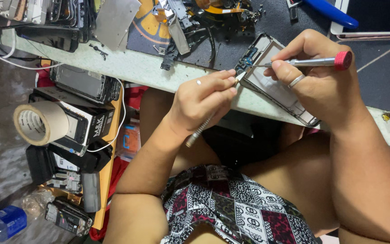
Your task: The person disassembles a smartphone using a screwdriver and tweezers, removes internal components, and then reassembles the device by reconnecting cables and securing parts.
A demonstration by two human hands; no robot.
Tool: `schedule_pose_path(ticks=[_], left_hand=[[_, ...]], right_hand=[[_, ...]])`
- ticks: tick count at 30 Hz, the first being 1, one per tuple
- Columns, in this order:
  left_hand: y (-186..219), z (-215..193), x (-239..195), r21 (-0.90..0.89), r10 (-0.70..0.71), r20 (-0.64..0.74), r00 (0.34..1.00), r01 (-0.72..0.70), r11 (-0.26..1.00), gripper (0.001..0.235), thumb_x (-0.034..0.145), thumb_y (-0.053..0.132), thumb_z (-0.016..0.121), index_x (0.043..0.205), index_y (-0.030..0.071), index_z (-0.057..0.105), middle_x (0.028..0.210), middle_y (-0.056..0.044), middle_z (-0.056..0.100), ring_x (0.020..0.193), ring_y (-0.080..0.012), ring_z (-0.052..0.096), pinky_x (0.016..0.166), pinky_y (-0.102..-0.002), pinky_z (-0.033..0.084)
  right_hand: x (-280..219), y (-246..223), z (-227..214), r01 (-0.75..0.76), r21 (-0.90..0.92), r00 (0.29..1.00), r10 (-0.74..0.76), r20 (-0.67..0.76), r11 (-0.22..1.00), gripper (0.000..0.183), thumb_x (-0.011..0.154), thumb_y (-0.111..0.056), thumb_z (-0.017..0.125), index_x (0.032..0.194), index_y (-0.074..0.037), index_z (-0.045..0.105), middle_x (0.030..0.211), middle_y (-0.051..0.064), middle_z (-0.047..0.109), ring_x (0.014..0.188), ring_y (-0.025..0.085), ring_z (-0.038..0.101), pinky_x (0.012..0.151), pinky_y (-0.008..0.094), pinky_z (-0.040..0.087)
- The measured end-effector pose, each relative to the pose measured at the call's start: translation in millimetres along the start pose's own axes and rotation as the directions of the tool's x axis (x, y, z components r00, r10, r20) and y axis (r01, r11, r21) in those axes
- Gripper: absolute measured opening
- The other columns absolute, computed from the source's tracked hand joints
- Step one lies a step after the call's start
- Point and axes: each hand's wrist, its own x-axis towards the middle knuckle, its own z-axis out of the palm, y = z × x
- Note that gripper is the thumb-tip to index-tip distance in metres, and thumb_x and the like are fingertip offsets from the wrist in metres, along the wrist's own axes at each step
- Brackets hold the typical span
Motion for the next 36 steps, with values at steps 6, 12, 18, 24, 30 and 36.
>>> schedule_pose_path(ticks=[6,12,18,24,30,36], left_hand=[[0.2,-0.6,-0.6,0.023,0.03,0.026,0.999,-0.031,0.999,0.019,0.088,-0.008,0.077,0.104,-0.003,0.068,0.109,-0.015,0.07,0.11,-0.0345,0.073,0.099,-0.044,0.064],[0.4,-2.0,-3.0,0.108,0.118,0.076,0.99,-0.126,0.986,0.018,0.086,-0.002,0.076,0.103,-0.003,0.069,0.115,-0.017,0.068,0.114,-0.0368,0.071,0.102,-0.047,0.062],[-1.8,2.0,-6.6,0.051,0.066,0.036,0.997,-0.068,0.996,0.017,0.088,-0.004,0.076,0.104,-0.002,0.07,0.114,-0.017,0.069,0.111,-0.0334,0.073,0.103,-0.047,0.062],[0.6,5.2,-7.0,0.059,0.048,0.011,0.999,-0.048,0.997,0.015,0.089,-0.004,0.076,0.104,-0.003,0.07,0.112,-0.017,0.069,0.111,-0.0336,0.073,0.102,-0.046,0.062],[2.5,3.2,-6.2,0.143,0.161,0.046,0.986,-0.166,0.976,0.012,0.089,-0.002,0.077,0.098,-0.003,0.07,0.116,-0.019,0.069,0.116,-0.0391,0.07,0.099,-0.047,0.062],[3.0,4.4,-5.4,0.1,0.218,0.065,0.974,-0.224,0.969,0.013,0.085,-0.001,0.076,0.088,-0.001,0.064,0.117,-0.021,0.069,0.115,-0.0414,0.07,0.099,-0.048,0.062]], right_hand=[[-0.2,0.8,-0.4,-0.048,0.053,0.999,0.047,0.005,0.997,0.011,0.105,-0.004,0.071,0.104,0.003,0.063,0.096,0.009,0.073,0.09,0.01,0.071,0.084,0.024,0.056],[-0.6,1.5,-0.8,-0.039,0.058,0.999,0.038,0.008,0.998,0.011,0.105,-0.004,0.072,0.104,0.004,0.063,0.097,0.009,0.073,0.09,0.01,0.07,0.086,0.024,0.056],[-0.1,2.4,-0.7,-0.028,0.033,1.0,0.028,0.009,0.999,0.012,0.105,-0.004,0.072,0.104,0.004,0.063,0.096,0.009,0.072,0.089,0.01,0.07,0.085,0.024,0.056],[1.3,-2.6,-1.1,-0.008,-0.034,1.0,0.009,0.012,0.999,0.011,0.104,-0.003,0.072,0.103,0.004,0.063,0.096,0.011,0.074,0.089,0.013,0.073,0.083,0.025,0.057],[2.3,-4.8,-0.3,-0.064,-0.031,0.998,0.065,0.01,0.997,0.011,0.103,-0.003,0.071,0.106,0.003,0.062,0.1,0.012,0.075,0.093,0.015,0.074,0.079,0.025,0.057],[2.6,-6.0,0.0,-0.037,-0.047,0.999,0.038,0.014,0.998,0.01,0.104,-0.003,0.071,0.107,0.003,0.062,0.095,0.012,0.075,0.086,0.013,0.073,0.078,0.025,0.056]])
